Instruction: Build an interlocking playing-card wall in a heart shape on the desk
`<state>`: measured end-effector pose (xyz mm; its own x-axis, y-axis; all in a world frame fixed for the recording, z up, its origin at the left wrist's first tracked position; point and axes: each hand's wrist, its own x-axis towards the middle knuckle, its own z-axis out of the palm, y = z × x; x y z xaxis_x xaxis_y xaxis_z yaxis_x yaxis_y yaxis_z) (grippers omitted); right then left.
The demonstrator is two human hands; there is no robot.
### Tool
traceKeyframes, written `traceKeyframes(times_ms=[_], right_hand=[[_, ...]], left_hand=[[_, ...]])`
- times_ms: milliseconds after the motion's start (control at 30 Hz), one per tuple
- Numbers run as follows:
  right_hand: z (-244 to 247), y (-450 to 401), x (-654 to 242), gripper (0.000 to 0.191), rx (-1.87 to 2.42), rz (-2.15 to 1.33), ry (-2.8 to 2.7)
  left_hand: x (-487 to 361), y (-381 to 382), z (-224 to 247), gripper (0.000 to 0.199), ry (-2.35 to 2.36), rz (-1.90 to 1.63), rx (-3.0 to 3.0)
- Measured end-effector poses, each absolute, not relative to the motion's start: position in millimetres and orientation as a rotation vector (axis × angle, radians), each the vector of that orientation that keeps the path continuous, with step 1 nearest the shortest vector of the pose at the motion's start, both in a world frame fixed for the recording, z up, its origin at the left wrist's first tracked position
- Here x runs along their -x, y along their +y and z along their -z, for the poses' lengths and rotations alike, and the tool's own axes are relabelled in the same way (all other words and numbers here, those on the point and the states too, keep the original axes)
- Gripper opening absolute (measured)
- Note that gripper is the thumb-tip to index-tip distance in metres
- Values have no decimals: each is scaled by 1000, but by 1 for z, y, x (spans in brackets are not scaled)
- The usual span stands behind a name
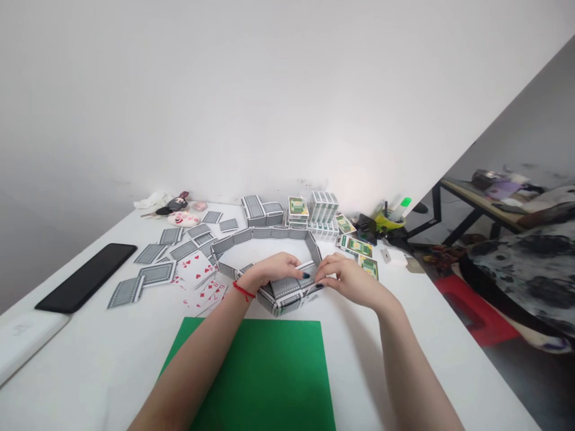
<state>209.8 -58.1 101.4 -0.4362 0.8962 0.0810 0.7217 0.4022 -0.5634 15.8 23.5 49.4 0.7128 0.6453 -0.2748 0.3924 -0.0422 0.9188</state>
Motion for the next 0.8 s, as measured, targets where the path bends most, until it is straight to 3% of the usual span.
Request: traceKeyframes(times_ms=[233, 400, 800], right_hand=[[-92, -53, -226, 14, 1463, -1003, -2022], [-75, -60, -218, 24, 1433, -1326, -1659], [-40, -83, -192, 36, 1353, -1264, -1196]], left_hand=[[-13, 24, -51, 26, 817, -220, -1534], [-14, 24, -50, 22, 814, -251, -1519], [-8, 28, -50, 23, 810, -270, -1459]])
